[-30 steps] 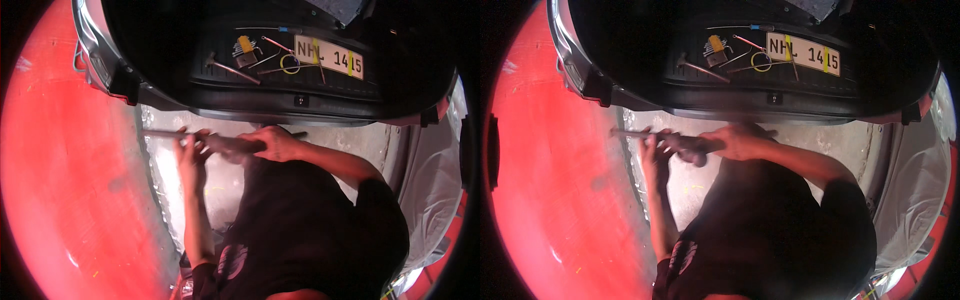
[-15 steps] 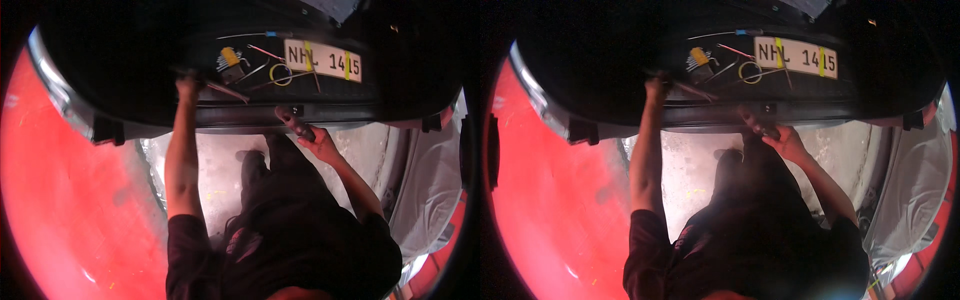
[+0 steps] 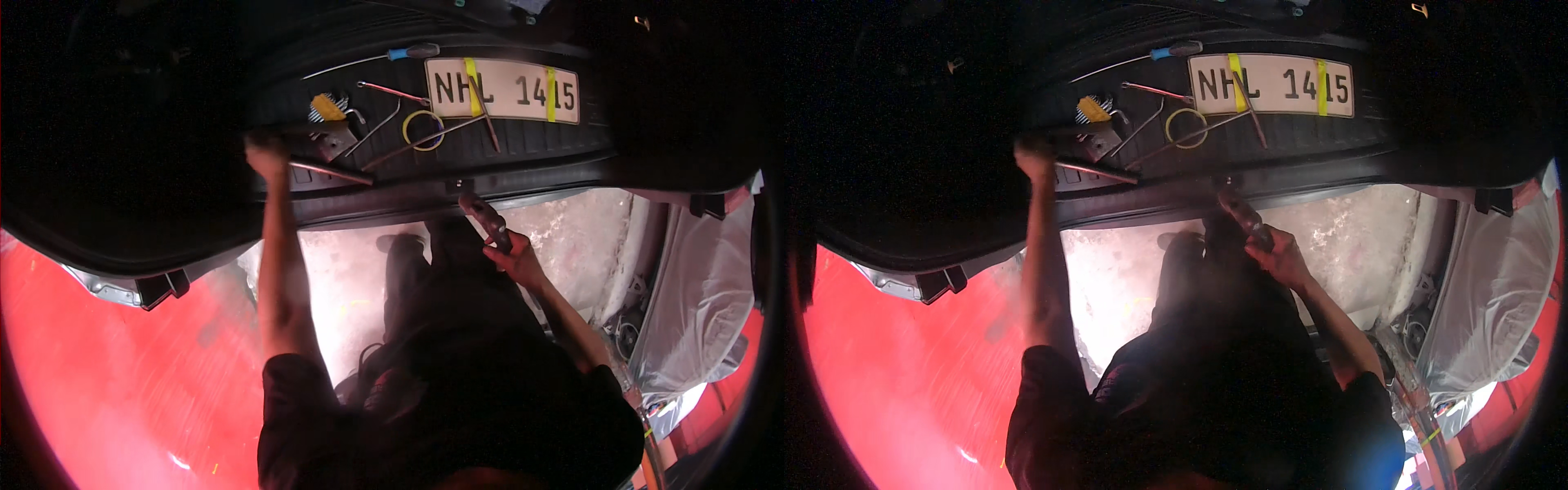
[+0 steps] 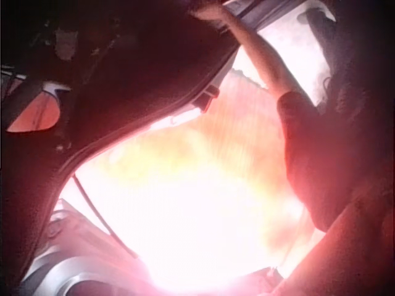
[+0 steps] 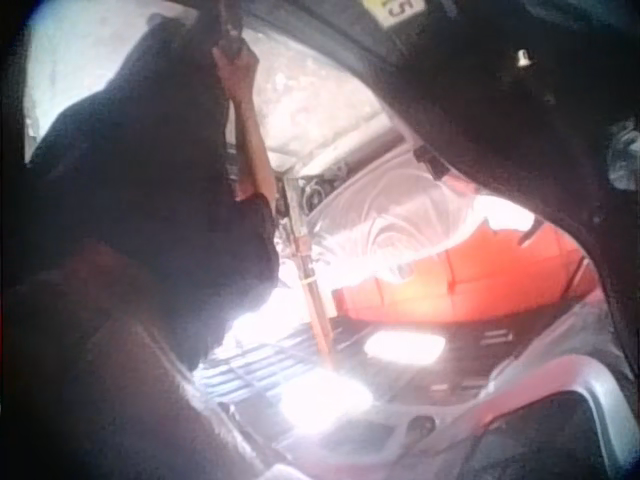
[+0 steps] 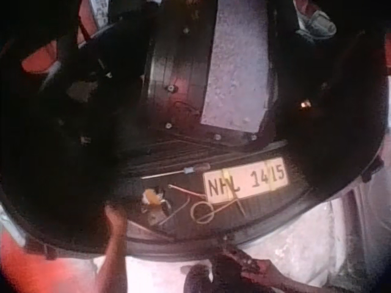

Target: The person uses a hammer and a metal rod to tap and shape the inner metal panel of a car's rear quarter. They repeatedly strike the metal rod against the panel's interior surface while occasionally checking the exterior for alignment.

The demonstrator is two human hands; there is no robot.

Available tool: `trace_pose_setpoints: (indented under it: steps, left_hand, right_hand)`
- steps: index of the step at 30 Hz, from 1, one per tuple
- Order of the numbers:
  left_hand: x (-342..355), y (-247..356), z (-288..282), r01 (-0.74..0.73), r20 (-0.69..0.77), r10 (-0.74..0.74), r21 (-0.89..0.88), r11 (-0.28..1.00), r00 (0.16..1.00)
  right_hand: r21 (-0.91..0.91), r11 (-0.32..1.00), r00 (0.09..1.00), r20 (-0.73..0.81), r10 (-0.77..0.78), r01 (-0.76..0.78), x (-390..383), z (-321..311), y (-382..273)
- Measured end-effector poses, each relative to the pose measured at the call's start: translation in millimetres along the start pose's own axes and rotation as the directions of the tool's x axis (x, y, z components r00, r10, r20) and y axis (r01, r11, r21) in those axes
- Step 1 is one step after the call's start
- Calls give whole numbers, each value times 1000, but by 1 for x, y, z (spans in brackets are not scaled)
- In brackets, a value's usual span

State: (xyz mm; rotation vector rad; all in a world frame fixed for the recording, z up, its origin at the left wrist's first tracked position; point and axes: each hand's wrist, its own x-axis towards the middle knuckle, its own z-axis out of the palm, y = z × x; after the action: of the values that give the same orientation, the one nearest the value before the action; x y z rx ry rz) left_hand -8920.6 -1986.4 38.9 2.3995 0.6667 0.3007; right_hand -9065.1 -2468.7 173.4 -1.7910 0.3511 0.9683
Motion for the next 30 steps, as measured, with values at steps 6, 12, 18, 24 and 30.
trace_pose_setpoints:
  steps: [6,12,18,24,30]
  left_hand:
    - [-128,140,75,-474,398,463,-77,877,792]
    - [-147,176,127,-647,497,547,38,762,673]
    - [-141,175,107,-597,481,528,-11,802,700]
    - [-160,158,2,-419,410,386,-9,908,826]
    - [-224,86,-112,-215,131,211,15,976,969]
  right_hand:
    - [-8,999,998,-51,-45,45,11,-9,-8]
    - [-71,997,995,-97,-6,-1,9,-16,-11]
    - [-38,999,999,-31,-28,27,-2,-13,-12]
    - [-78,987,990,31,-138,140,-13,-3,-14]
    - [-127,987,988,131,-78,95,-9,15,-34]
